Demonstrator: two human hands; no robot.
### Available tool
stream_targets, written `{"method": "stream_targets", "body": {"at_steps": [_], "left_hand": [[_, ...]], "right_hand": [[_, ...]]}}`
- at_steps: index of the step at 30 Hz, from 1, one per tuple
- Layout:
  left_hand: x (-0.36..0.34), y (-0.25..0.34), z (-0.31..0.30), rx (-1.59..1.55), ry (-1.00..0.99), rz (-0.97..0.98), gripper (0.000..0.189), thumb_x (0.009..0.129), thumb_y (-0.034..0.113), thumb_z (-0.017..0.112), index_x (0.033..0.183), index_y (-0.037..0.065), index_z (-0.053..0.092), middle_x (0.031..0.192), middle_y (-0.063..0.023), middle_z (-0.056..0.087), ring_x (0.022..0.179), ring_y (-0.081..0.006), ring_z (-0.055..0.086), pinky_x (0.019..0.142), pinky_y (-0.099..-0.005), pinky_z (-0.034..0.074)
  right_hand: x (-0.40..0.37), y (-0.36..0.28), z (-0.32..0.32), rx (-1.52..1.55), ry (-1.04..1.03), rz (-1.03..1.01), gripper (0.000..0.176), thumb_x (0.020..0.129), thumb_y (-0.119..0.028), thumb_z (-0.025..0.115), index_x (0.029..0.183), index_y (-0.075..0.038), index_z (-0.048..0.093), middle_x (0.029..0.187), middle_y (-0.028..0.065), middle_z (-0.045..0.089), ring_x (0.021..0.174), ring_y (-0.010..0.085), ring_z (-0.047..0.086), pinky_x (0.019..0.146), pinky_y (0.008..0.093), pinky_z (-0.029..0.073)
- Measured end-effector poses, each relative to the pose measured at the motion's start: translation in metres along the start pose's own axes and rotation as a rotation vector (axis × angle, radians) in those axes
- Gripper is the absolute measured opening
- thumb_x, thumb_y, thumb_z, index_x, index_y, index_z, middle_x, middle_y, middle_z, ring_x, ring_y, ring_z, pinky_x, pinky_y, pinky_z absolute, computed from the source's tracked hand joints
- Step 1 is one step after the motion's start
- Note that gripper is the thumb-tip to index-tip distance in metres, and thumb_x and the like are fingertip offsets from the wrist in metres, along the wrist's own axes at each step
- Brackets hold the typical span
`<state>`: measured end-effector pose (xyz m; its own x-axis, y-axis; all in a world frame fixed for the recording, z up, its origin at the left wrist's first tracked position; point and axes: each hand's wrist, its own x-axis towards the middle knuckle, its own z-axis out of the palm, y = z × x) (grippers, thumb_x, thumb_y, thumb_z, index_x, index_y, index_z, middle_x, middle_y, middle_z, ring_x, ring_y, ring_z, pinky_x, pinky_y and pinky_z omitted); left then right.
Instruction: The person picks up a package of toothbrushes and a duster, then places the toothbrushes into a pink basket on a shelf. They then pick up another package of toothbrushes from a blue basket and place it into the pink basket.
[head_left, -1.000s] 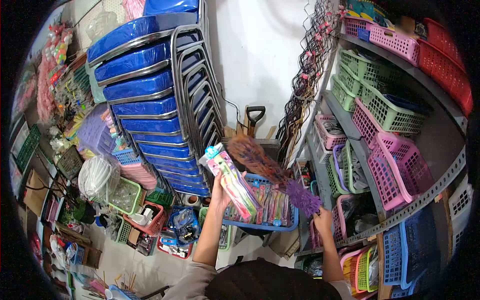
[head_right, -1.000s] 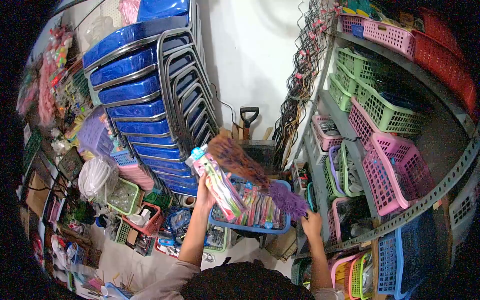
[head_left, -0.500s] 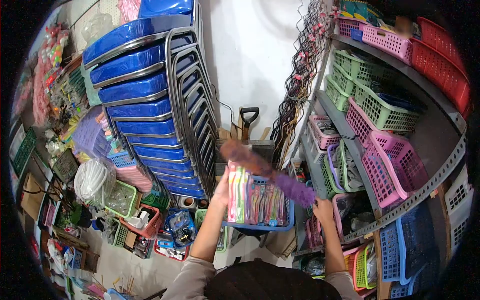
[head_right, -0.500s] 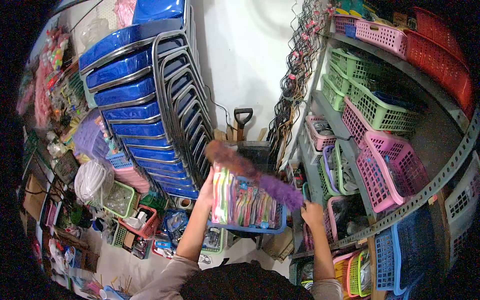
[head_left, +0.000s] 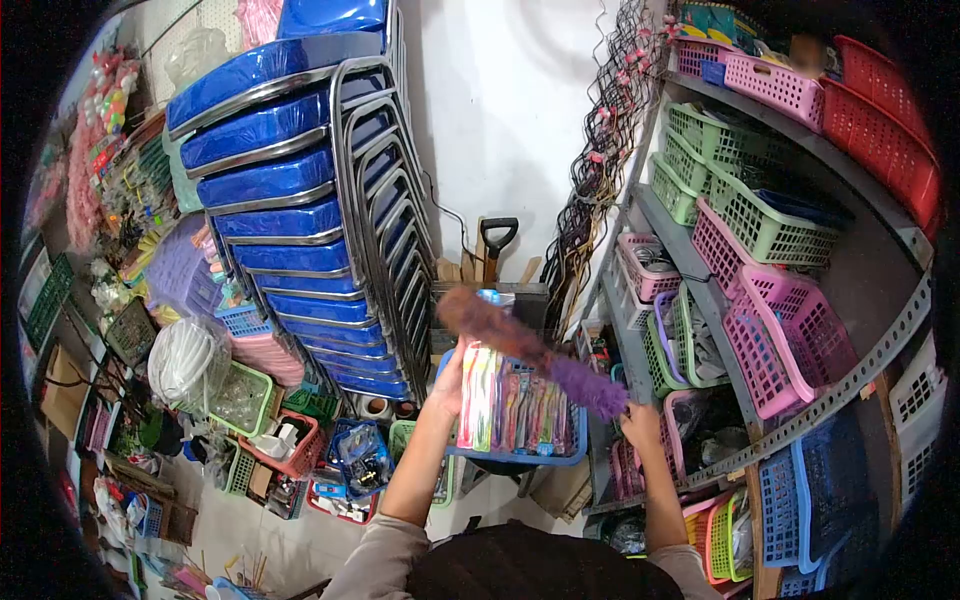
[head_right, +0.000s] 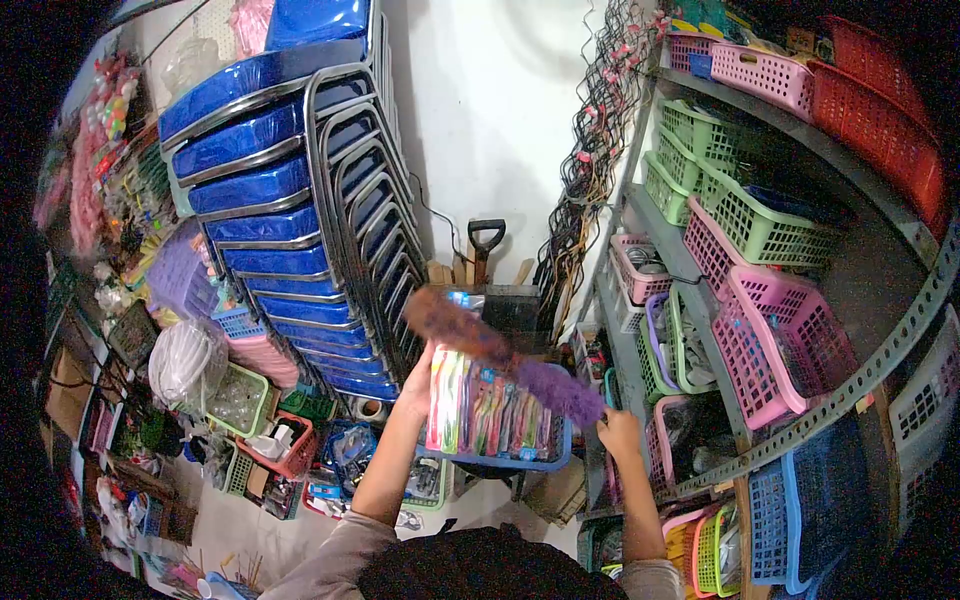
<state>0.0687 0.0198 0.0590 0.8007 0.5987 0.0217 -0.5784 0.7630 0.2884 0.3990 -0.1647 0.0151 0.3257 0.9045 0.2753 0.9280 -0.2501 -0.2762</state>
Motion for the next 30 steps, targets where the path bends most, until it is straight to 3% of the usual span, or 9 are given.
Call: {"method": "stream_targets", "body": {"at_steps": [6, 10, 19, 23, 25, 26, 27, 29, 30], "left_hand": [[-0.018, 0.011, 0.026, 0.016, -0.009, -0.010, 0.066, 0.082, 0.062, 0.040, 0.115, 0.006, 0.053, 0.099, -0.0152, 0.062, 0.086, -0.0290, 0.061, 0.076, -0.0453, 0.050], [-0.001, 0.002, -0.007, 0.197, -0.188, 0.103, 0.056, 0.084, 0.054, 0.048, 0.115, 0.007, 0.054, 0.111, -0.0109, 0.059, 0.100, -0.0219, 0.056, 0.085, -0.0407, 0.047], [-0.014, 0.010, -0.050, -0.051, 0.085, -0.048, 0.057, 0.083, 0.061, 0.043, 0.108, 0.012, 0.059, 0.106, -0.0137, 0.060, 0.094, -0.0283, 0.058, 0.081, -0.0464, 0.047], [-0.032, 0.013, -0.063, -0.052, -0.044, 0.012, 0.051, 0.089, 0.051, 0.040, 0.117, 0.011, 0.055, 0.108, -0.0100, 0.060, 0.095, -0.0228, 0.058, 0.084, -0.0384, 0.046], [-0.029, 0.016, -0.113, 0.023, 0.269, 0.290, 0.047, 0.090, 0.049, 0.040, 0.119, 0.015, 0.054, 0.107, -0.0089, 0.060, 0.091, -0.0222, 0.058, 0.079, -0.0407, 0.048], [-0.045, -0.011, -0.104, 0.310, 0.173, 0.485, 0.050, 0.088, 0.048, 0.045, 0.122, 0.012, 0.051, 0.119, -0.0089, 0.054, 0.103, -0.0190, 0.054, 0.087, -0.0381, 0.045], [-0.039, -0.003, -0.091, -0.019, -0.303, 0.054, 0.052, 0.086, 0.052, 0.046, 0.119, 0.012, 0.053, 0.115, -0.0089, 0.056, 0.098, -0.0191, 0.056, 0.085, -0.0385, 0.046], [-0.043, -0.020, -0.089, 0.042, 0.437, 0.058, 0.056, 0.086, 0.054, 0.044, 0.117, 0.007, 0.053, 0.105, -0.0073, 0.061, 0.088, -0.0200, 0.058, 0.076, -0.0379, 0.050], [-0.043, -0.020, -0.094, -0.121, 0.266, -0.040, 0.059, 0.082, 0.060, 0.045, 0.110, 0.009, 0.057, 0.097, -0.0074, 0.063, 0.082, -0.0220, 0.061, 0.073, -0.0389, 0.051]], "right_hand": [[-0.015, 0.007, -0.009, -0.130, -0.122, -0.343, 0.024, 0.068, -0.021, 0.066, 0.087, -0.006, 0.065, 0.060, 0.0156, 0.059, 0.058, 0.0329, 0.059, 0.057, 0.0434, 0.047], [-0.006, -0.012, -0.005, -0.093, -0.039, -0.138, 0.025, 0.067, -0.019, 0.066, 0.088, -0.005, 0.064, 0.061, 0.0164, 0.059, 0.059, 0.0327, 0.059, 0.058, 0.0433, 0.047], [-0.014, -0.014, 0.023, 0.026, -0.140, -0.252, 0.032, 0.067, -0.019, 0.066, 0.096, -0.006, 0.064, 0.065, 0.0188, 0.059, 0.062, 0.0335, 0.059, 0.060, 0.0446, 0.048], [-0.029, -0.004, 0.067, -0.099, -0.339, -0.311, 0.032, 0.067, -0.022, 0.063, 0.095, -0.007, 0.064, 0.066, 0.0182, 0.060, 0.064, 0.0341, 0.060, 0.061, 0.0457, 0.048], [-0.031, -0.009, 0.086, -0.034, -0.392, -0.218, 0.033, 0.067, -0.022, 0.063, 0.095, -0.005, 0.063, 0.069, 0.0193, 0.060, 0.066, 0.0356, 0.060, 0.064, 0.0461, 0.048], [-0.030, -0.015, 0.091, 0.015, -0.458, -0.165, 0.036, 0.068, -0.023, 0.063, 0.097, -0.003, 0.062, 0.074, 0.0212, 0.061, 0.070, 0.0374, 0.060, 0.068, 0.0465, 0.048], [-0.030, -0.026, 0.097, 0.014, -0.467, -0.165, 0.036, 0.068, -0.023, 0.063, 0.097, -0.003, 0.062, 0.074, 0.0212, 0.061, 0.070, 0.0374, 0.060, 0.068, 0.0465, 0.048], [-0.029, -0.045, 0.114, 0.162, -0.380, 0.006, 0.025, 0.069, -0.018, 0.062, 0.083, 0.003, 0.060, 0.075, 0.0254, 0.059, 0.074, 0.0418, 0.057, 0.067, 0.0479, 0.046], [-0.029, -0.047, 0.133, 0.162, -0.395, 0.008, 0.025, 0.069, -0.018, 0.062, 0.083, 0.003, 0.060, 0.075, 0.0254, 0.059, 0.074, 0.0418, 0.057, 0.067, 0.0479, 0.046]]}}
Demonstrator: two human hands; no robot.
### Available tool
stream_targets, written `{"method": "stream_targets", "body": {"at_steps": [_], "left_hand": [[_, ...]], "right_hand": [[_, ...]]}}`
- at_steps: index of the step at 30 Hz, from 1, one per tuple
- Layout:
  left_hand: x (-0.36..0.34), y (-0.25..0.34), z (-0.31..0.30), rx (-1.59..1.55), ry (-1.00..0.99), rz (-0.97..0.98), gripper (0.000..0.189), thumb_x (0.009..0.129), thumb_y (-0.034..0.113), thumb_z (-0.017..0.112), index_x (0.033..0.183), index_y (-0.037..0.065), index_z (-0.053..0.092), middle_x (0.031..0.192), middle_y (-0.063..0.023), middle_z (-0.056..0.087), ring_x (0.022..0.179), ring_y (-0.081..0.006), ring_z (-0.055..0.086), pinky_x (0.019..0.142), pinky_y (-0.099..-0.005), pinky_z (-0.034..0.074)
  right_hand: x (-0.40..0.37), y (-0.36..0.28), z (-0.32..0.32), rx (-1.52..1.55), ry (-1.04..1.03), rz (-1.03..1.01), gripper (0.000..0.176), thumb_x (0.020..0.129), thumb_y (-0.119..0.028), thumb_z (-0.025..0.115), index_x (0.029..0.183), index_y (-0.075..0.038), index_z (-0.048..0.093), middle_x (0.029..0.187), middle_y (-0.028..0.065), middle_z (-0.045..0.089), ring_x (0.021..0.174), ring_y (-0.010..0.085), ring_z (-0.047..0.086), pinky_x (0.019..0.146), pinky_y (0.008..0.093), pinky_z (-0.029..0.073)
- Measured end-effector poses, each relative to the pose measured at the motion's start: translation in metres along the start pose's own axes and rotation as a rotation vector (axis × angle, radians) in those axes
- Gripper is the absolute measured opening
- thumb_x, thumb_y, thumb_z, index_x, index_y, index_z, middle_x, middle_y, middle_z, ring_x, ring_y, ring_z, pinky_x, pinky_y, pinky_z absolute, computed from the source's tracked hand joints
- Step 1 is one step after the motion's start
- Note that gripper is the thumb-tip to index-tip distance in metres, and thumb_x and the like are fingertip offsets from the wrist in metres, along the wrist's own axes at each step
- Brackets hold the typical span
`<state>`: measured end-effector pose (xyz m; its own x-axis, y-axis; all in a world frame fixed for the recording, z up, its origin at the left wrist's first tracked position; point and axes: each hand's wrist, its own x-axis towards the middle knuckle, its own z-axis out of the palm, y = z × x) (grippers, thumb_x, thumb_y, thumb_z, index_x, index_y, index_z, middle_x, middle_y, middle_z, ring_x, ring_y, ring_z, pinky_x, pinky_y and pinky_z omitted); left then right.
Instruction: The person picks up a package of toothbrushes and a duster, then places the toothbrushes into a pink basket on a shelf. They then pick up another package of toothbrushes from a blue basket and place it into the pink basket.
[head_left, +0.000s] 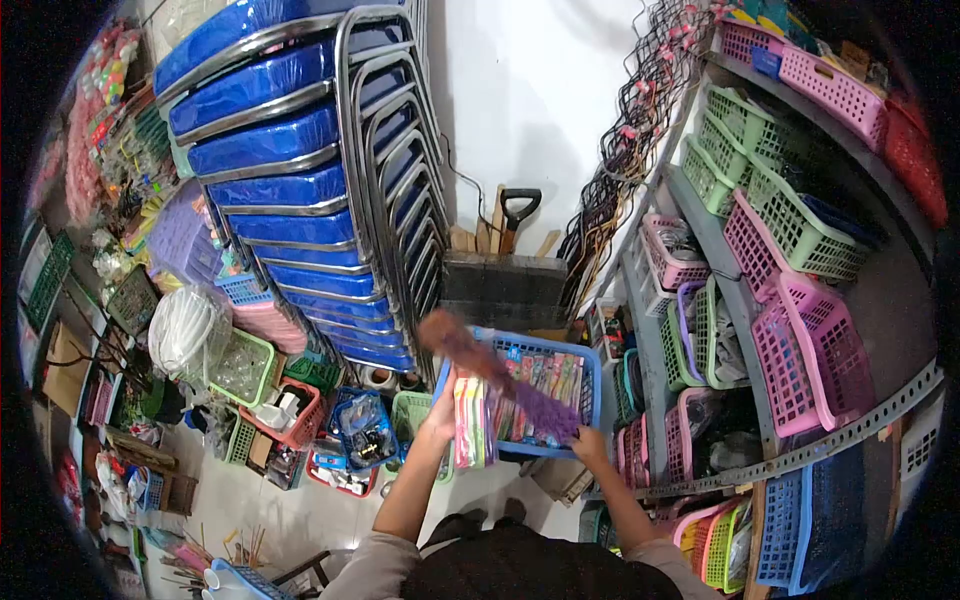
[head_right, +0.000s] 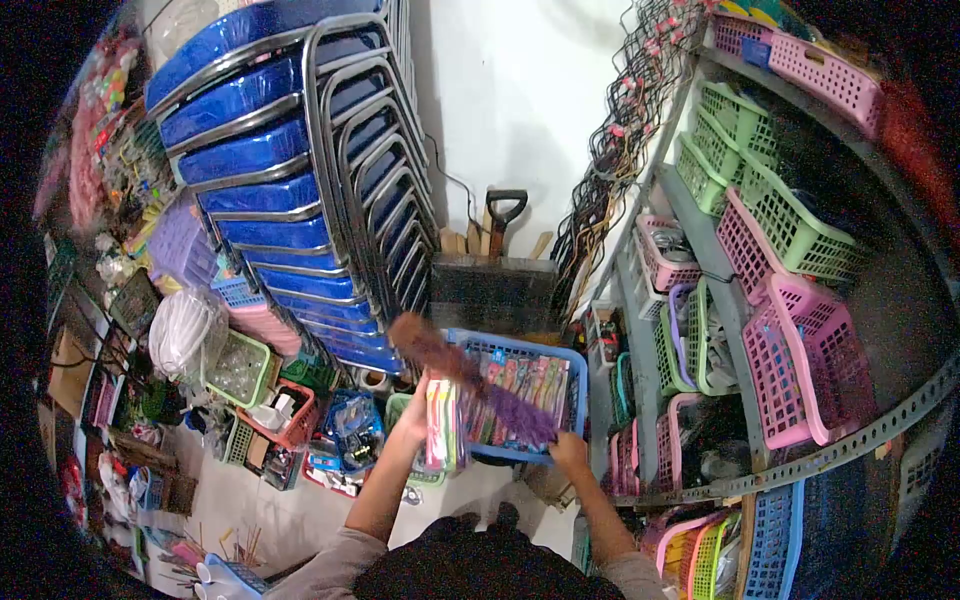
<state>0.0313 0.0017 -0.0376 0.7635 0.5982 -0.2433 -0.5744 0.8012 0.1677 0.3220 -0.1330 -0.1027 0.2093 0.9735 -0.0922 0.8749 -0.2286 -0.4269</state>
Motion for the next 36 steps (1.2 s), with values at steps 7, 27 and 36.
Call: {"method": "stream_targets", "body": {"at_steps": [7, 27, 36], "left_hand": [[-0.011, -0.025, -0.022, 0.117, 0.110, -0.034, 0.062, 0.085, 0.061, 0.037, 0.115, 0.009, 0.054, 0.096, -0.0107, 0.063, 0.082, -0.0238, 0.063, 0.074, -0.0421, 0.051], [0.019, -0.055, 0.050, 0.078, -0.035, -0.087, 0.063, 0.085, 0.060, 0.041, 0.113, 0.005, 0.052, 0.100, -0.0148, 0.061, 0.085, -0.0256, 0.061, 0.076, -0.0409, 0.051], [0.051, -0.121, 0.121, 0.269, -0.013, 0.213, 0.064, 0.088, 0.059, 0.032, 0.124, 0.008, 0.044, 0.114, -0.0101, 0.055, 0.100, -0.0238, 0.055, 0.090, -0.0378, 0.044]], "right_hand": [[0.013, -0.029, 0.062, 0.071, 0.110, 0.260, 0.023, 0.077, -0.020, 0.060, 0.087, 0.001, 0.062, 0.079, 0.0235, 0.061, 0.076, 0.0396, 0.059, 0.068, 0.0478, 0.046], [-0.013, -0.093, -0.034, 0.779, -0.085, 0.231, 0.047, 0.088, -0.039, 0.051, 0.115, -0.001, 0.048, 0.107, 0.0158, 0.057, 0.101, 0.0243, 0.053, 0.088, 0.0312, 0.039], [-0.077, -0.128, -0.117, 0.529, 0.340, -0.023, 0.090, 0.071, -0.044, 0.070, 0.135, -0.001, 0.023, 0.134, 0.0198, 0.032, 0.120, 0.0324, 0.040, 0.097, 0.0381, 0.035]]}}
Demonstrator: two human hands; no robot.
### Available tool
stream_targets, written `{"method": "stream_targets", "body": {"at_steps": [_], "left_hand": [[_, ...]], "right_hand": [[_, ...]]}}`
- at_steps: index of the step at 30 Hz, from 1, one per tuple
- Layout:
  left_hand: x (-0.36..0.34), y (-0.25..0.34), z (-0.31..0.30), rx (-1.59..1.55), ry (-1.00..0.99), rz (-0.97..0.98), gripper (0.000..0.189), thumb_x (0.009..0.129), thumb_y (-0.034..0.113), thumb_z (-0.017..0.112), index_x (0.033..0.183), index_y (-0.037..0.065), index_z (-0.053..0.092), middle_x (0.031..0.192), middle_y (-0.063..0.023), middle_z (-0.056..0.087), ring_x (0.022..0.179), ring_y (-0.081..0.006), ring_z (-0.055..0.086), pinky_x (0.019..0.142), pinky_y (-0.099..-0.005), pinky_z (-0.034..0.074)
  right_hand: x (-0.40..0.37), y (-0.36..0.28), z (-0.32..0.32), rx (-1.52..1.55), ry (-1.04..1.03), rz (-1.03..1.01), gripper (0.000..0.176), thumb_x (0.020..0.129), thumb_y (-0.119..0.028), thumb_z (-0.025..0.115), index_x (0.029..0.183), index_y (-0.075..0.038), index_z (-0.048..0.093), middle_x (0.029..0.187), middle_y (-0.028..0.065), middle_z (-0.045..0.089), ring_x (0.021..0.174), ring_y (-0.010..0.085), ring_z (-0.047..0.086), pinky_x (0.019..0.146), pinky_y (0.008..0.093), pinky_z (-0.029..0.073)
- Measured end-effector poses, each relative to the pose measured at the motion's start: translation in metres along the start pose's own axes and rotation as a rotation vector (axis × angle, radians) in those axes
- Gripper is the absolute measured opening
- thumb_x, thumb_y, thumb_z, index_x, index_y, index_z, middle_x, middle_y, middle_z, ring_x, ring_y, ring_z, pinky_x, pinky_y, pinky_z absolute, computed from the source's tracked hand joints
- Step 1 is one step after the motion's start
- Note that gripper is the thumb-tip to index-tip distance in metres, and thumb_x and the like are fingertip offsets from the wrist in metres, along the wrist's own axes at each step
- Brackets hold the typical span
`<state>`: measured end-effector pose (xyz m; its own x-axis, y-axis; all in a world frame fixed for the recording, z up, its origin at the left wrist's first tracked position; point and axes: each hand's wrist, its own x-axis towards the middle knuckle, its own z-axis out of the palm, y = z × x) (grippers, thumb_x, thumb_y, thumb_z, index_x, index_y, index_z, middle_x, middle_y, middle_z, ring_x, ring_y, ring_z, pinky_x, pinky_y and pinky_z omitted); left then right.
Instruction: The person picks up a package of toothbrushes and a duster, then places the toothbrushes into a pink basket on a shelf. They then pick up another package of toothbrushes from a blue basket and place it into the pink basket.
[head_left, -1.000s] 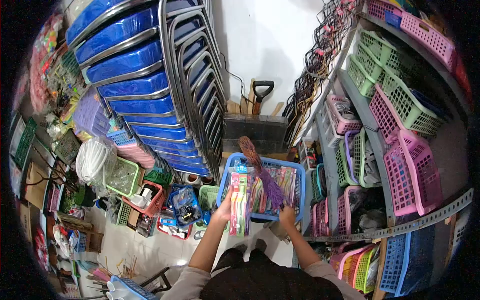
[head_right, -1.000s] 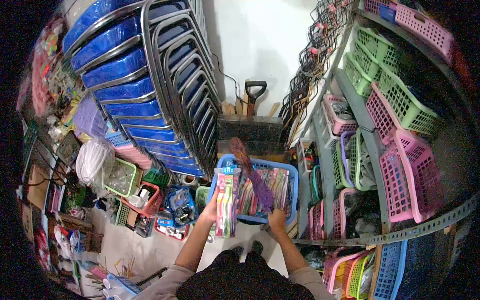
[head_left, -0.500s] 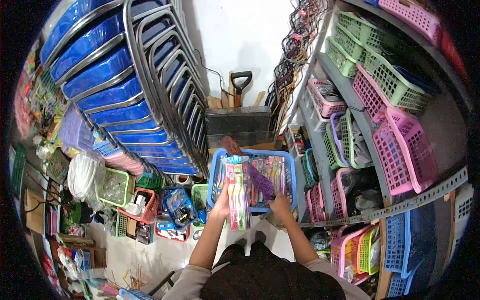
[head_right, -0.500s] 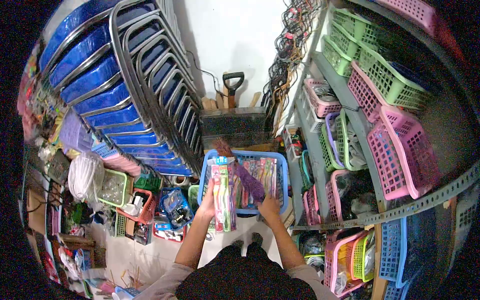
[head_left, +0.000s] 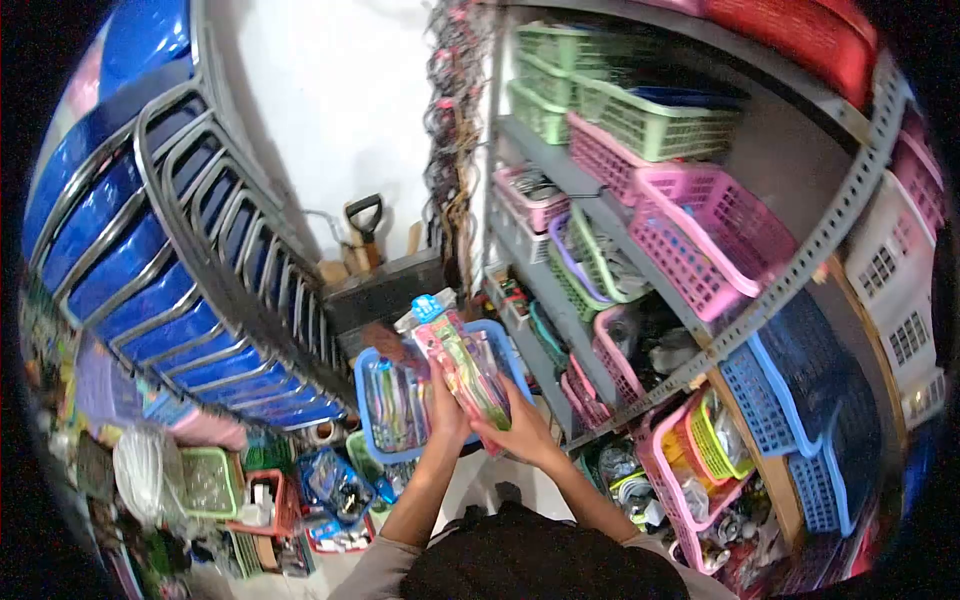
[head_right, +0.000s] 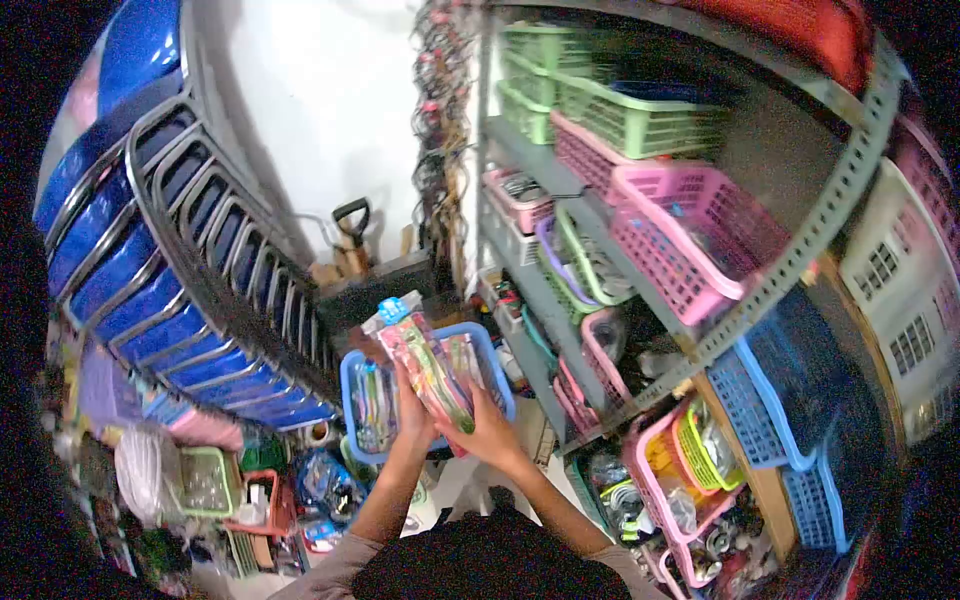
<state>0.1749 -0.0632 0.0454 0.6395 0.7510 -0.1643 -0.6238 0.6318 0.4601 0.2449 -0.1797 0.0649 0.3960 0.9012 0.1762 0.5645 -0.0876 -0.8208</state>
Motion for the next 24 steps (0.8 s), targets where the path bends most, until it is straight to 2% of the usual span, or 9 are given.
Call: {"method": "stream_targets", "body": {"at_steps": [5, 7, 9, 11, 12, 16, 19, 21, 24], "left_hand": [[0.017, -0.036, 0.030, 0.005, -0.241, -0.073, 0.063, 0.089, 0.058, 0.031, 0.123, 0.007, 0.043, 0.112, -0.0088, 0.055, 0.099, -0.0227, 0.055, 0.088, -0.0377, 0.045], [0.008, -0.050, 0.060, 0.119, -0.181, 0.018, 0.058, 0.091, 0.054, 0.032, 0.122, 0.008, 0.043, 0.110, -0.0079, 0.056, 0.097, -0.0215, 0.056, 0.085, -0.0374, 0.046], [0.003, -0.059, 0.081, 0.137, -0.249, -0.064, 0.054, 0.093, 0.049, 0.032, 0.126, 0.008, 0.039, 0.117, -0.0077, 0.052, 0.103, -0.0214, 0.053, 0.090, -0.0372, 0.042], [-0.002, -0.069, 0.105, 0.230, -0.371, -0.087, 0.054, 0.094, 0.046, 0.032, 0.130, 0.006, 0.035, 0.126, -0.0083, 0.046, 0.115, -0.0217, 0.045, 0.099, -0.0369, 0.033], [0.001, -0.076, 0.114, 0.224, -0.427, -0.081, 0.054, 0.095, 0.042, 0.033, 0.133, 0.004, 0.030, 0.133, -0.0090, 0.039, 0.123, -0.0214, 0.036, 0.104, -0.0362, 0.024], [0.014, -0.098, 0.159, 0.231, -0.664, -0.055, 0.045, 0.096, 0.025, 0.037, 0.133, -0.001, 0.030, 0.133, -0.0095, 0.039, 0.123, -0.0185, 0.037, 0.103, -0.0341, 0.026], [0.034, -0.110, 0.196, 0.442, -0.879, 0.103, 0.051, 0.096, 0.026, 0.035, 0.136, -0.003, 0.024, 0.136, -0.0104, 0.035, 0.124, -0.0198, 0.035, 0.103, -0.0335, 0.026], [0.049, -0.118, 0.223, 0.578, -0.983, 0.207, 0.052, 0.095, 0.026, 0.036, 0.136, -0.003, 0.023, 0.135, -0.0101, 0.036, 0.123, -0.0185, 0.036, 0.103, -0.0326, 0.026], [0.085, -0.143, 0.253, 0.911, -1.060, 0.478, 0.049, 0.087, 0.016, 0.048, 0.131, 0.001, 0.033, 0.131, -0.0136, 0.041, 0.122, -0.0240, 0.037, 0.103, -0.0331, 0.025]], "right_hand": [[-0.024, -0.025, -0.047, -0.256, 0.206, 0.124, 0.100, 0.058, -0.043, 0.078, 0.135, -0.005, 0.026, 0.118, 0.0179, 0.040, 0.106, 0.0376, 0.048, 0.086, 0.0435, 0.043], [-0.034, -0.028, -0.066, -0.311, 0.291, 0.100, 0.100, 0.056, -0.043, 0.079, 0.134, -0.005, 0.028, 0.116, 0.0166, 0.040, 0.103, 0.0360, 0.050, 0.083, 0.0419, 0.046], [-0.043, -0.025, -0.084, -0.314, 0.367, 0.122, 0.096, 0.056, -0.038, 0.079, 0.133, -0.007, 0.032, 0.115, 0.0162, 0.041, 0.100, 0.0349, 0.052, 0.080, 0.0406, 0.047], [-0.051, -0.018, -0.100, -0.336, 0.457, 0.169, 0.090, 0.057, -0.031, 0.078, 0.132, -0.008, 0.035, 0.113, 0.0163, 0.041, 0.097, 0.0343, 0.053, 0.079, 0.0398, 0.047], [-0.056, -0.023, -0.113, -0.314, 0.494, 0.183, 0.086, 0.057, -0.025, 0.076, 0.131, -0.010, 0.035, 0.113, 0.0165, 0.041, 0.097, 0.0343, 0.053, 0.079, 0.0390, 0.047], [-0.066, -0.032, -0.164, -0.323, 0.688, 0.049, 0.082, 0.060, -0.024, 0.074, 0.130, -0.009, 0.035, 0.105, 0.0171, 0.045, 0.096, 0.0352, 0.053, 0.080, 0.0398, 0.046], [-0.070, -0.038, -0.200, -0.339, 0.820, 0.026, 0.079, 0.061, -0.024, 0.075, 0.128, -0.007, 0.038, 0.106, 0.0185, 0.046, 0.098, 0.0354, 0.051, 0.084, 0.0382, 0.043], [-0.072, -0.037, -0.220, -0.281, 0.865, 0.035, 0.072, 0.064, -0.019, 0.073, 0.127, -0.004, 0.041, 0.113, 0.0167, 0.049, 0.107, 0.0277, 0.049, 0.093, 0.0348, 0.038], [-0.074, -0.037, -0.244, -0.221, 0.899, 0.054, 0.071, 0.067, -0.022, 0.074, 0.127, -0.004, 0.042, 0.117, 0.0170, 0.050, 0.108, 0.0265, 0.049, 0.094, 0.0342, 0.036]]}}
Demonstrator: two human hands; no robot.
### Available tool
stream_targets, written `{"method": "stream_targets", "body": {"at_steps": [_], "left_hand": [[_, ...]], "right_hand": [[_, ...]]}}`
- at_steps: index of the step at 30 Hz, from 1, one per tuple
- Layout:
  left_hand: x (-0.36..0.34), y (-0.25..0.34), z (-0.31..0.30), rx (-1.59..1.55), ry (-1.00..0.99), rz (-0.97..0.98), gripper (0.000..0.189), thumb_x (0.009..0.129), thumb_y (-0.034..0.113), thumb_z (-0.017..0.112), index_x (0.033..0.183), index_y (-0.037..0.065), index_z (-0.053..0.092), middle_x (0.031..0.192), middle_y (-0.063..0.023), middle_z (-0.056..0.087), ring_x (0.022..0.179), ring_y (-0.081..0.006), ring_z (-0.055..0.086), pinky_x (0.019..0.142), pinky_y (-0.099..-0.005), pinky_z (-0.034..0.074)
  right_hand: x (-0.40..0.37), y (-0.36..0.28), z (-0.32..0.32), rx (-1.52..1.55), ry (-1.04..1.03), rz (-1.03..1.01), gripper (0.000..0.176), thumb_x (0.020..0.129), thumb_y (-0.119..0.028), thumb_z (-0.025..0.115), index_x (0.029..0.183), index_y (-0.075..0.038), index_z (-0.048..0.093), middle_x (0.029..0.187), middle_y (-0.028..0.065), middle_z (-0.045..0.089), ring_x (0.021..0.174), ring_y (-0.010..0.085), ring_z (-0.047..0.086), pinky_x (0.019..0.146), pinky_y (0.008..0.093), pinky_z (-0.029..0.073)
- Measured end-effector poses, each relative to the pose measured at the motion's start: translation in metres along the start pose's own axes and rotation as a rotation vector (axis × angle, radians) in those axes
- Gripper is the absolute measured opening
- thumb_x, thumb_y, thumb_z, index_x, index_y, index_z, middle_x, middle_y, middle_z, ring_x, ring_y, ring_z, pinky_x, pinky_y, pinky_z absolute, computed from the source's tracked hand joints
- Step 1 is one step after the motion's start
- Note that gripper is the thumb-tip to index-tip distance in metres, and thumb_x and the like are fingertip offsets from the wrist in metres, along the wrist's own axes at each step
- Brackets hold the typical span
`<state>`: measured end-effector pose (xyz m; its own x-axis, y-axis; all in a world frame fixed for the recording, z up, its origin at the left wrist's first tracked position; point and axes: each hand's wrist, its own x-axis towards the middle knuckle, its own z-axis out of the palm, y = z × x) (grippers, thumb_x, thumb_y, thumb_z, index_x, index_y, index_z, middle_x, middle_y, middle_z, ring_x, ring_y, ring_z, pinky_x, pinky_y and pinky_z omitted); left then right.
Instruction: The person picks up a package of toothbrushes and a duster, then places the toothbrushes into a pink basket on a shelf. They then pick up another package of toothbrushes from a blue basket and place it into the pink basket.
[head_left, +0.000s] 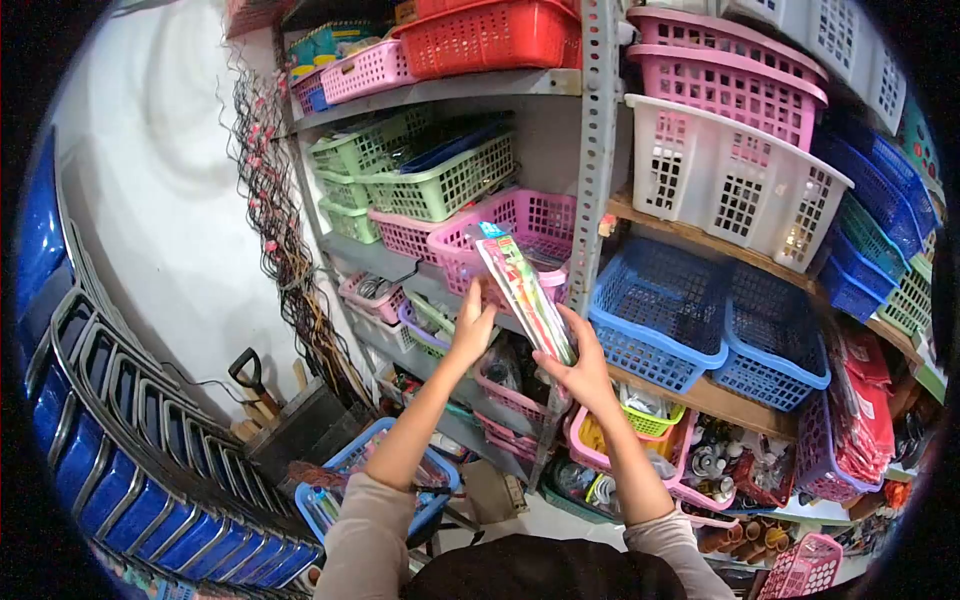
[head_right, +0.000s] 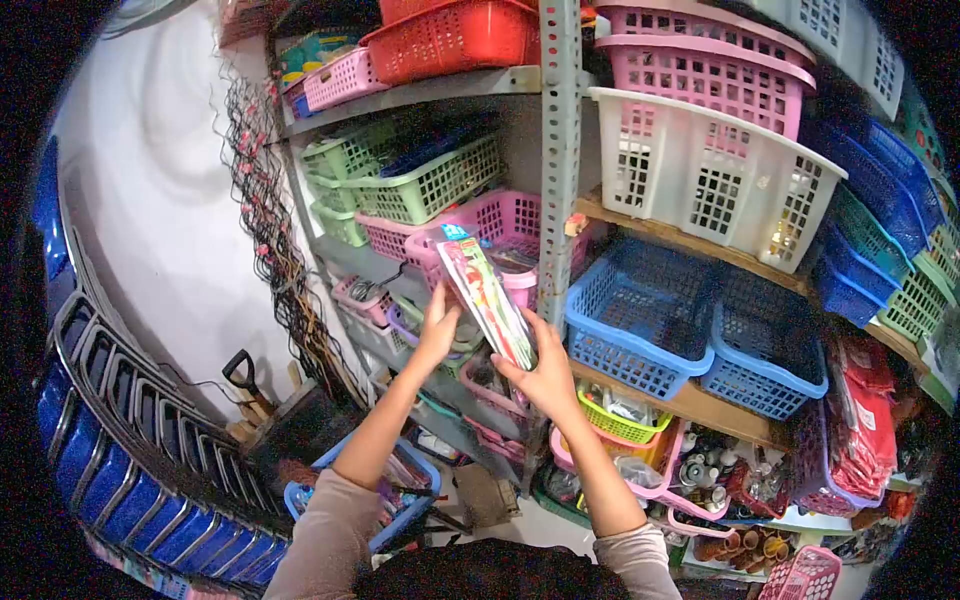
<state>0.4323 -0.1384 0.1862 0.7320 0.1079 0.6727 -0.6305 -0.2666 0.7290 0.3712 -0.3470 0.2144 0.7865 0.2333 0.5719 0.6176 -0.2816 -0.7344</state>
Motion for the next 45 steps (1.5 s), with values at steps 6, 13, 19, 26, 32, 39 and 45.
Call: {"method": "stream_targets", "body": {"at_steps": [6, 13, 19, 26, 32, 39, 45], "left_hand": [[0.041, -0.007, 0.011, 0.917, -0.188, 0.334, 0.060, 0.069, 0.022, 0.067, 0.122, 0.006, 0.044, 0.124, -0.0176, 0.046, 0.120, -0.0340, 0.038, 0.103, -0.0436, 0.025], [0.039, 0.015, 0.005, 0.881, -0.215, 0.402, 0.062, 0.055, 0.029, 0.075, 0.108, 0.004, 0.054, 0.111, -0.0151, 0.053, 0.109, -0.0337, 0.043, 0.097, -0.0431, 0.031], [-0.019, 0.037, -0.041, 0.841, -0.101, 0.516, 0.054, 0.051, 0.040, 0.078, 0.080, 0.003, 0.050, 0.080, -0.0119, 0.047, 0.081, -0.0283, 0.044, 0.080, -0.0386, 0.034], [-0.074, 0.047, -0.078, 0.841, -0.097, 0.472, 0.053, 0.050, 0.038, 0.080, 0.077, 0.006, 0.048, 0.080, -0.0099, 0.047, 0.080, -0.0281, 0.045, 0.081, -0.0412, 0.034], [-0.098, 0.039, -0.103, 0.824, -0.121, 0.448, 0.058, 0.046, 0.042, 0.082, 0.076, 0.007, 0.047, 0.076, -0.0080, 0.043, 0.078, -0.0265, 0.044, 0.076, -0.0404, 0.032], [-0.109, 0.042, -0.117, 0.796, -0.115, 0.448, 0.058, 0.042, 0.040, 0.082, 0.076, 0.008, 0.046, 0.076, -0.0079, 0.045, 0.076, -0.0274, 0.044, 0.077, -0.0404, 0.033], [-0.108, 0.044, -0.119, 0.773, -0.127, 0.428, 0.058, 0.041, 0.037, 0.082, 0.076, 0.008, 0.046, 0.075, -0.0078, 0.045, 0.076, -0.0275, 0.044, 0.077, -0.0406, 0.033]], "right_hand": [[0.011, 0.009, -0.014, 0.004, 0.022, -0.021, 0.072, 0.068, -0.034, 0.073, 0.127, -0.005, 0.043, 0.113, 0.0223, 0.050, 0.105, 0.0329, 0.051, 0.090, 0.0378, 0.040], [0.021, 0.011, -0.015, 0.002, -0.002, -0.025, 0.072, 0.067, -0.035, 0.074, 0.125, -0.004, 0.045, 0.112, 0.0229, 0.051, 0.104, 0.0330, 0.052, 0.091, 0.0380, 0.040], [0.034, 0.001, -0.015, 0.044, -0.070, -0.006, 0.071, 0.067, -0.030, 0.076, 0.125, -0.001, 0.045, 0.120, 0.0190, 0.050, 0.111, 0.0291, 0.048, 0.095, 0.0371, 0.037], [0.086, -0.025, -0.012, -0.207, -0.134, -0.073, 0.070, 0.065, -0.041, 0.071, 0.122, -0.008, 0.048, 0.113, 0.0230, 0.051, 0.105, 0.0349, 0.052, 0.089, 0.0382, 0.042], [0.158, -0.018, 0.019, -0.469, -0.430, 0.013, 0.075, 0.063, -0.049, 0.066, 0.123, -0.008, 0.048, 0.110, 0.0224, 0.056, 0.100, 0.0344, 0.056, 0.085, 0.0380, 0.045], [0.208, 0.078, 0.079, -0.752, -0.620, -0.020, 0.079, 0.063, -0.042, 0.069, 0.126, -0.003, 0.043, 0.097, 0.0248, 0.061, 0.102, 0.0327, 0.055, 0.083, 0.0411, 0.045], [0.215, 0.100, 0.085, -0.944, -0.929, 0.193, 0.091, 0.063, -0.033, 0.076, 0.136, -0.016, 0.025, 0.110, 0.0236, 0.056, 0.103, 0.0333, 0.056, 0.079, 0.0458, 0.047]]}}
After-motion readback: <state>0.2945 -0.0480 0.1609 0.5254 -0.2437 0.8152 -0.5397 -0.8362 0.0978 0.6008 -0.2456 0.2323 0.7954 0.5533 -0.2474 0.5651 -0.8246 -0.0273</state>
